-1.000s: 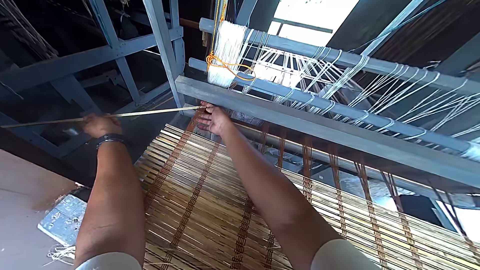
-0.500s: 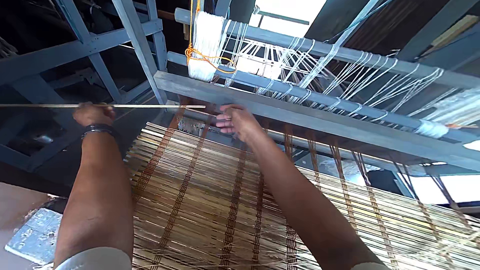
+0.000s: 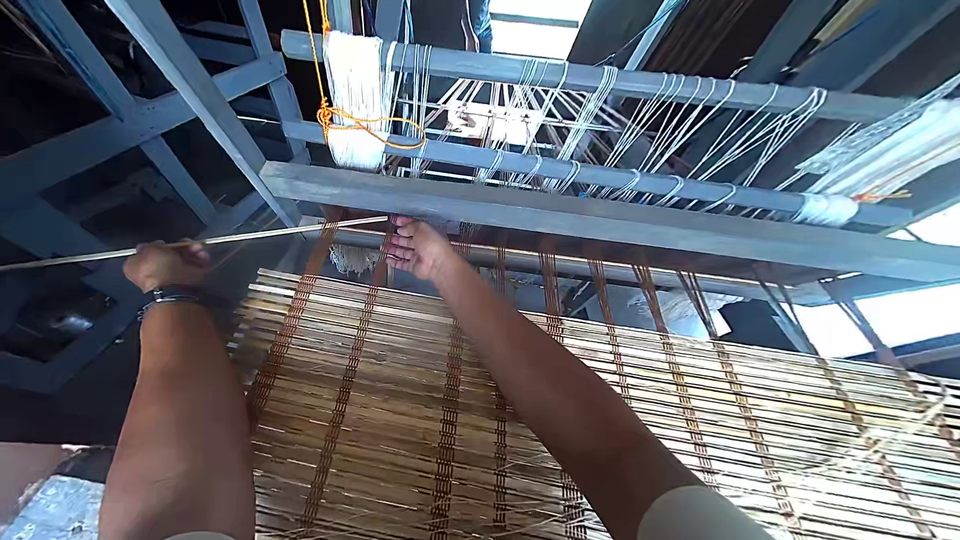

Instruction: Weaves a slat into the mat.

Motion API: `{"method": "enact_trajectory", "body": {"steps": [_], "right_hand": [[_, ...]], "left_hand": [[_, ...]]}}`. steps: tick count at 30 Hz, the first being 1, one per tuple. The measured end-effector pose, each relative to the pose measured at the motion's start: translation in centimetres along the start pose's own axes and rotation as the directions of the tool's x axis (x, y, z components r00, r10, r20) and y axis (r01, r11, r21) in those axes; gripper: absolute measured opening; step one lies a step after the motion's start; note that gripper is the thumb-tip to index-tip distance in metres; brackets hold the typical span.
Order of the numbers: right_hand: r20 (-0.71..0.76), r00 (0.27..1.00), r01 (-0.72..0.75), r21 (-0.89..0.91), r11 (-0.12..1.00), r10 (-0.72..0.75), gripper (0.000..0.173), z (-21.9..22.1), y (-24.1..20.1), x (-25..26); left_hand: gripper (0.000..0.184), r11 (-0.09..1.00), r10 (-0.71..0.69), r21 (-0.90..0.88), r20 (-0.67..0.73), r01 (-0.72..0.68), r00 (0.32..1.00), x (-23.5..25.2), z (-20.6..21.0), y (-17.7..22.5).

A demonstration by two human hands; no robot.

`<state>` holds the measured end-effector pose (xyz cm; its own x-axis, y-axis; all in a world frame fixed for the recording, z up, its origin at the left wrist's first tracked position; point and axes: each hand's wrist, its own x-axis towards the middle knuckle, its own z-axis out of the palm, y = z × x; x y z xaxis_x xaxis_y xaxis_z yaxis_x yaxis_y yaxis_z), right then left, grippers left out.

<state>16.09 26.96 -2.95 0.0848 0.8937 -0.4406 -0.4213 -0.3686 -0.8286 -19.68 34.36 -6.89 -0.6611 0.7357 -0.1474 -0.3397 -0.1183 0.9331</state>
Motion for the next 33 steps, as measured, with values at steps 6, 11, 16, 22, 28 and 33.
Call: {"method": "enact_trajectory", "body": {"steps": [6, 11, 16, 22, 28, 33], "right_hand": [[0.004, 1.0, -0.017, 0.032, 0.999, 0.017, 0.037, 0.0, 0.4, -0.5], [-0.003, 0.999, -0.053, 0.002, 0.999, 0.053, 0.032, -0.1, 0.5, -1.3], [0.022, 0.997, -0.078, -0.048, 0.996, 0.079, 0.034, -0.4, 0.9, -1.5], [0.023, 0.996, -0.087, -0.04, 0.995, 0.088, 0.032, -0.9, 1.0, -1.8], [-0.019, 0.995, -0.099, 0.058, 0.993, 0.101, 0.045, -0.8, 1.4, -1.7], [-0.023, 0.995, -0.095, 0.088, 0.992, 0.097, 0.043, -0.5, 1.6, -1.8]], "left_hand": [[0.011, 1.0, -0.012, -0.011, 0.002, 0.012, 1.0, -0.3, 0.4, 0.2], [0.01, 1.0, -0.013, -0.019, 0.002, 0.013, 1.0, -0.5, 0.6, 0.2], [0.011, 1.0, -0.009, 0.008, 0.013, 0.009, 1.0, -0.9, 1.2, 0.2], [0.017, 0.997, -0.04, 0.063, 0.107, 0.033, 0.993, -2.8, 2.3, 0.7], [0.027, 0.982, -0.108, 0.174, 0.182, 0.076, 0.977, -6.0, 4.6, 0.9], [0.028, 0.982, -0.13, 0.162, 0.178, 0.101, 0.975, -6.2, 4.9, 1.2]]}}
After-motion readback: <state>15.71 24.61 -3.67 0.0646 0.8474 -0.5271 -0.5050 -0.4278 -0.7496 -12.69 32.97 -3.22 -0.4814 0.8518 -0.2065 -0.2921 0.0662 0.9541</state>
